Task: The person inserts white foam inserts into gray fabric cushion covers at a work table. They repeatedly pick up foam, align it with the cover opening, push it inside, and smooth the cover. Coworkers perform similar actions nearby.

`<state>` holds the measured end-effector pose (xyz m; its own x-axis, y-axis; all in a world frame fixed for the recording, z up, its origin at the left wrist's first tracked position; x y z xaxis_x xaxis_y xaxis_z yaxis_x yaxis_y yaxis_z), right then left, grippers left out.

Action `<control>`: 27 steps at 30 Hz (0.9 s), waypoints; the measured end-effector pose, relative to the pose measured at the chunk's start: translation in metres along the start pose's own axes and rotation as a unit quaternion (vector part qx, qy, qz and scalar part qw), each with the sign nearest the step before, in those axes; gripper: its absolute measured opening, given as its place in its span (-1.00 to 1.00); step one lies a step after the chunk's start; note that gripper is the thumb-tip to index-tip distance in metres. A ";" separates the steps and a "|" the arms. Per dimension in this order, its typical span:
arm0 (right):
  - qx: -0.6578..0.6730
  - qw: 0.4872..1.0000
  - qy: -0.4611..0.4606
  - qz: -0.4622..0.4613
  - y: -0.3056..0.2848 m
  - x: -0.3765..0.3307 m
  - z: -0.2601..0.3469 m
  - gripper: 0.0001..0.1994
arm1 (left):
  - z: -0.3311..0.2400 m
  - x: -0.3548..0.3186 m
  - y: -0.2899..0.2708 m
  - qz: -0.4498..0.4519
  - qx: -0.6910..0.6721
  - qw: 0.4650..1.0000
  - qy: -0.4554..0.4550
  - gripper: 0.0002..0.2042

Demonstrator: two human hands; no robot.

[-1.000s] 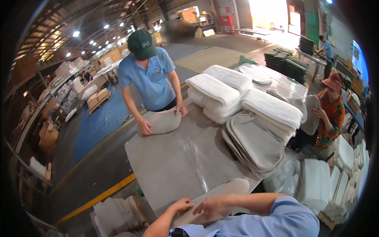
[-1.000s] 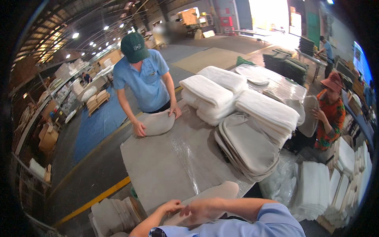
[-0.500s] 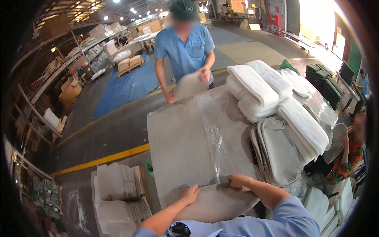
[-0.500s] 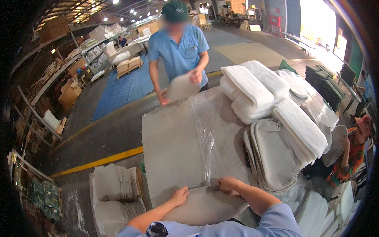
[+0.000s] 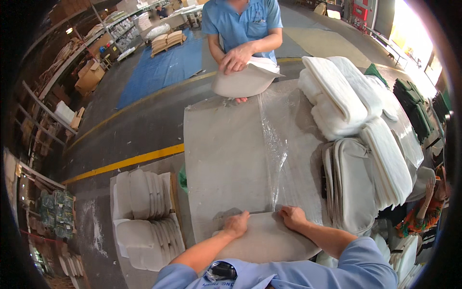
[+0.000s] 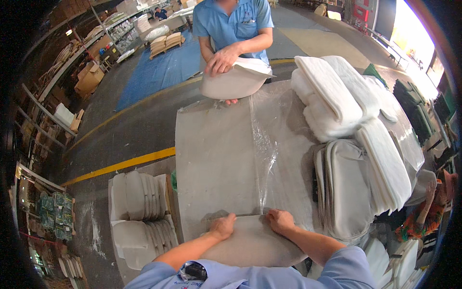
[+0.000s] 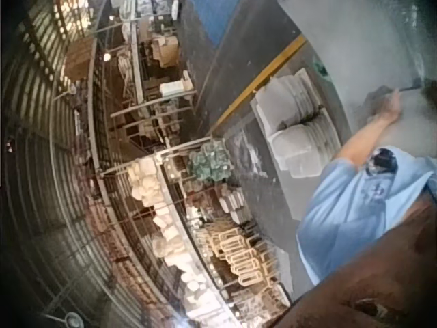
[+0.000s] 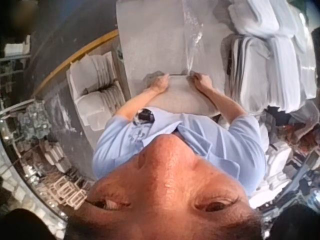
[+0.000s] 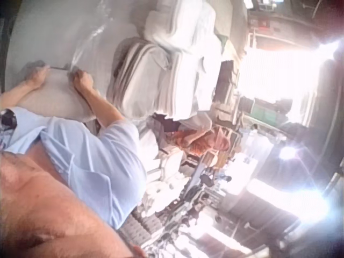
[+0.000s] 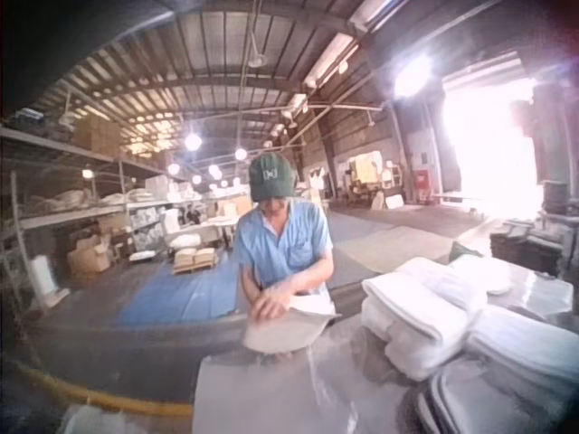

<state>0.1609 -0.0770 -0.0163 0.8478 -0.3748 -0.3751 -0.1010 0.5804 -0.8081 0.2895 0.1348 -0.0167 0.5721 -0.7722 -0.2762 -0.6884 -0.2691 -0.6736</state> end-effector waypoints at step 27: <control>0.100 0.982 0.159 0.031 -0.089 -0.084 -0.110 -0.42 | 0.101 -0.162 -0.095 -0.085 -0.246 0.938 -0.230 -0.40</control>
<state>0.0414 -0.1768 0.0367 0.6346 -0.5229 -0.5690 -0.0165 0.7270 -0.6864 0.3070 0.3437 0.0230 0.7456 -0.3946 -0.5370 -0.6278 -0.6863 -0.3673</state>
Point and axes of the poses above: each hand's wrist, its own x-axis towards the middle knuckle, its own y-axis out of the palm, z = x × y, the point moved 8 cm from there along x, towards the middle knuckle, and after that the axes turned 11 degrees about -x, right-handed, at the moved point
